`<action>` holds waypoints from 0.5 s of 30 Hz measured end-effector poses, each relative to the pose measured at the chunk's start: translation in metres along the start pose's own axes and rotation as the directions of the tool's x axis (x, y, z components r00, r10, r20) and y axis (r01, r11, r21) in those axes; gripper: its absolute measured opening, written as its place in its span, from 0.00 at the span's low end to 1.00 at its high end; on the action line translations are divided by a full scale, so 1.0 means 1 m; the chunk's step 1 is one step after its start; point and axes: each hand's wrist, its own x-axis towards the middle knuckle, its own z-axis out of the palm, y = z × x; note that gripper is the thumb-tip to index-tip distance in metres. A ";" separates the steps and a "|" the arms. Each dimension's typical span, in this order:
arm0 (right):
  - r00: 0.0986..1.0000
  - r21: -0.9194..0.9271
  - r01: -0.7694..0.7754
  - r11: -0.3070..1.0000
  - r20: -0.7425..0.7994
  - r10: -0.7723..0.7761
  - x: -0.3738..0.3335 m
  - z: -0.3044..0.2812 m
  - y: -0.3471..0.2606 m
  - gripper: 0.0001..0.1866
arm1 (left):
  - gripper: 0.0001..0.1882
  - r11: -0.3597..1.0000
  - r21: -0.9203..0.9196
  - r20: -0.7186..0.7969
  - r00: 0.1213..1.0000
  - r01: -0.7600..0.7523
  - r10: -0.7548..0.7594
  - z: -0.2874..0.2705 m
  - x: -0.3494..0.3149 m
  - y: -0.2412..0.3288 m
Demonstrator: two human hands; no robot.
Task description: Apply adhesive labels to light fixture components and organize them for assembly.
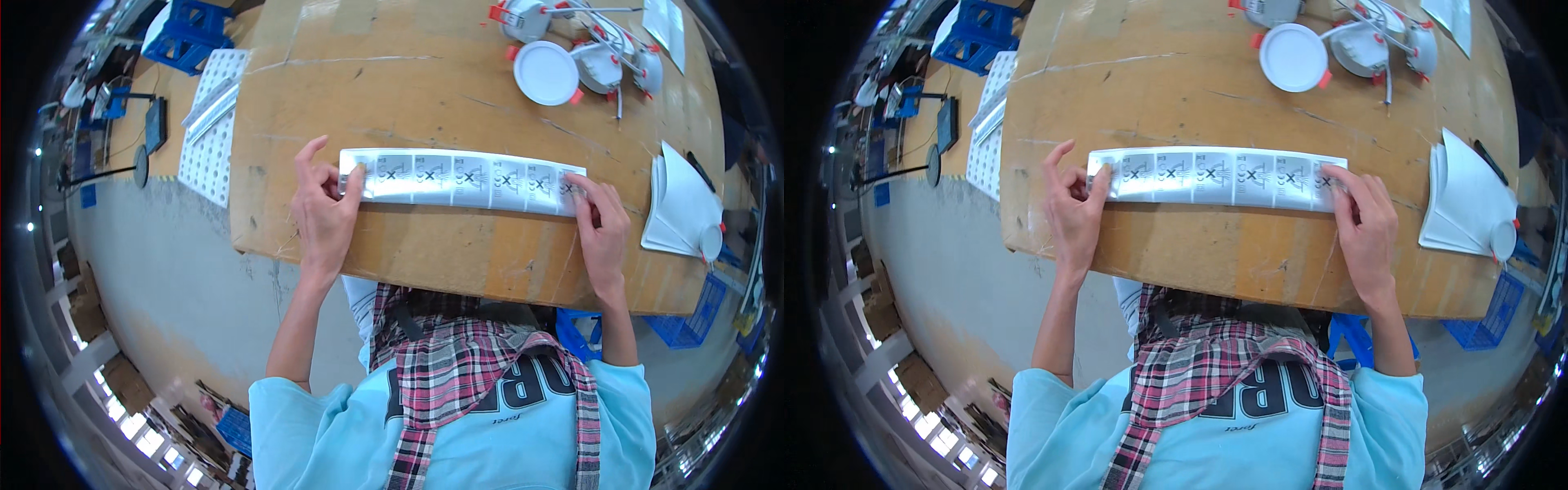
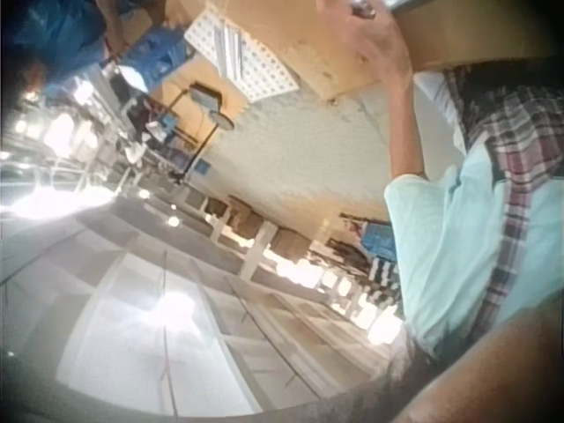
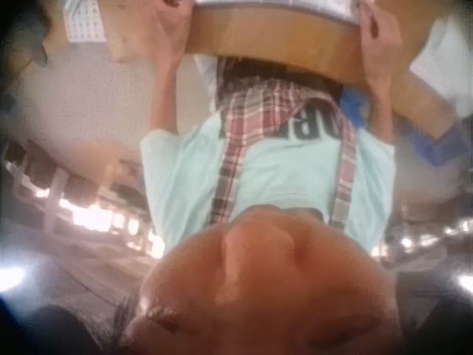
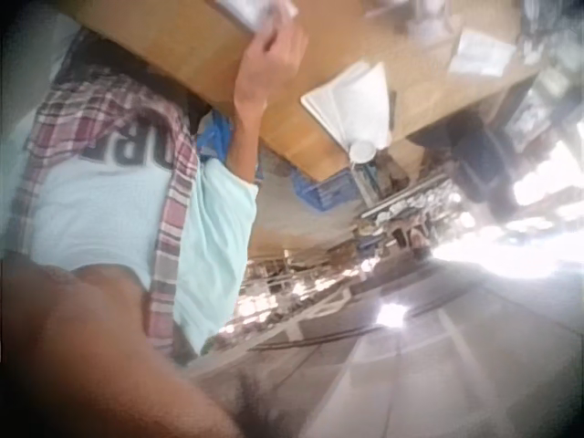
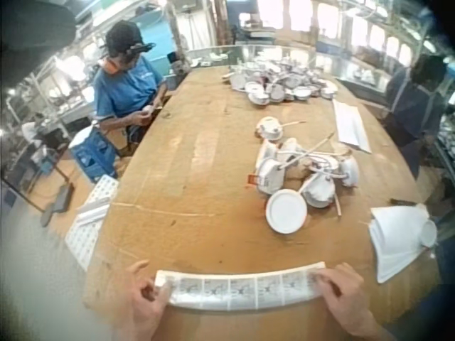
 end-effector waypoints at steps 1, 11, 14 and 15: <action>1.000 0.008 0.012 1.000 0.010 -0.012 0.000 0.001 0.000 0.13 | 0.26 1.000 0.007 -0.014 1.000 0.009 -0.009 -0.001 0.000 -0.003; 1.000 -0.034 0.021 0.999 0.001 -0.021 0.001 0.002 -0.003 0.12 | 0.20 0.987 0.115 0.014 0.994 -0.108 0.107 0.000 0.003 -0.012; 1.000 -0.031 0.022 0.999 0.004 -0.022 0.001 0.003 -0.002 0.12 | 0.17 0.987 0.133 0.019 0.996 -0.084 0.083 -0.001 0.003 -0.010; 1.000 -0.030 0.028 0.999 0.005 -0.028 0.001 0.003 -0.002 0.12 | 0.16 0.988 0.139 0.026 0.998 -0.068 0.065 -0.001 0.003 -0.009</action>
